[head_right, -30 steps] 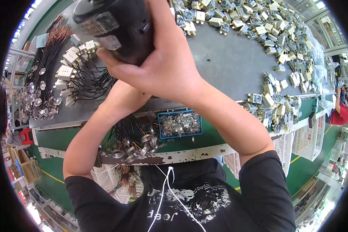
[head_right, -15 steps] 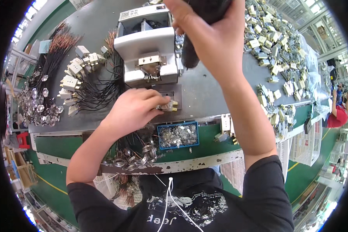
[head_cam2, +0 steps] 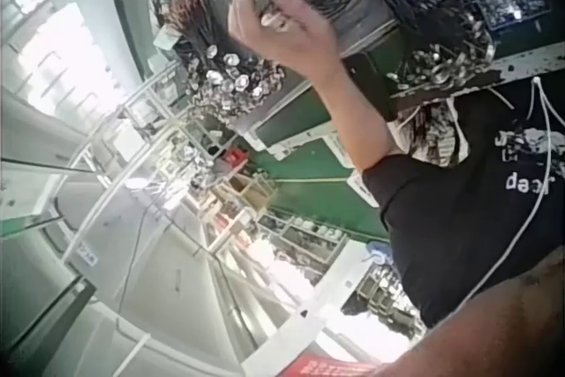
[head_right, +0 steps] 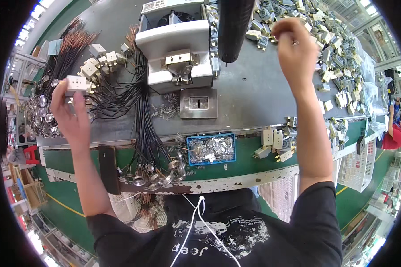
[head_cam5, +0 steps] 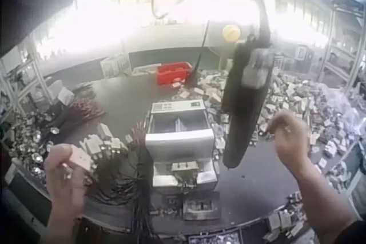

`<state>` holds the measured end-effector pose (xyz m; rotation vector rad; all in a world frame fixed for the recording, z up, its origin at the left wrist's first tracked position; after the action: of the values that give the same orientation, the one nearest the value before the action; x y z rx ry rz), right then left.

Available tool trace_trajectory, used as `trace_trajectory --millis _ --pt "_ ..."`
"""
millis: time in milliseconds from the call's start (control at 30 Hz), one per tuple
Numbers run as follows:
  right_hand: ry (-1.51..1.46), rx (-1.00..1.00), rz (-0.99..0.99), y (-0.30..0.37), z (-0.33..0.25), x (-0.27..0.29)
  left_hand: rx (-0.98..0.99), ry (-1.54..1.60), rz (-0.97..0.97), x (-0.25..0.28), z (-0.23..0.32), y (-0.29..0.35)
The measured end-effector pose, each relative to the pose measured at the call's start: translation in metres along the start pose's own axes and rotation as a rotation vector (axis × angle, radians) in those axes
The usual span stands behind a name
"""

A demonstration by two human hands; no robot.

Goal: Assembling electronic components onto a base using a power tool and connecting wiring harnesses.

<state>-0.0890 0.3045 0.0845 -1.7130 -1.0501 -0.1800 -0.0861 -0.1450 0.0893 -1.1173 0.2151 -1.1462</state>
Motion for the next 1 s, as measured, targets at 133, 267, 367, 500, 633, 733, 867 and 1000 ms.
trace_trajectory --millis 133,267,367,500,633,733,867,1000 --pt "0.419 0.018 -0.417 0.034 0.070 -0.055 0.063 -0.576 -0.287 0.026 -0.018 0.001" --pt "0.569 -0.157 -0.603 0.035 0.077 -0.074 0.043 -0.708 -0.285 0.012 -0.003 -0.015" --pt "0.526 -0.154 -0.678 0.048 0.097 -0.074 -0.128 -0.595 -0.251 -0.015 0.036 -0.019" --pt "0.464 -0.202 -0.431 0.045 0.080 -0.067 -0.221 -0.387 -0.601 -0.073 0.065 0.012" --pt "0.509 -0.017 -0.399 0.033 0.079 -0.073 -0.279 -0.589 -1.020 -0.121 0.038 0.053" --pt "0.470 -0.143 -0.562 0.036 0.081 -0.072 -0.284 -0.627 -1.082 -0.129 0.031 0.060" --pt "0.091 -0.145 -0.513 0.060 0.076 -0.052 -0.227 -0.521 -1.068 -0.126 0.033 0.057" --pt "0.110 -0.255 -0.604 0.081 0.067 -0.040 0.006 -0.282 -1.116 -0.119 0.033 0.043"
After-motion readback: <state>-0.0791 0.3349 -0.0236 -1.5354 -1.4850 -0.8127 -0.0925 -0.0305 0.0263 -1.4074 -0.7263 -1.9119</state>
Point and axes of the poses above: each hand's wrist, its own y-axis away from the middle knuckle, its own x-axis out of the back of the hand, z = x × y, the point moved 7 cm from there along -y, towards the middle knuckle, and after that the axes turned 6 degrees about x, right-handed, at the moved point
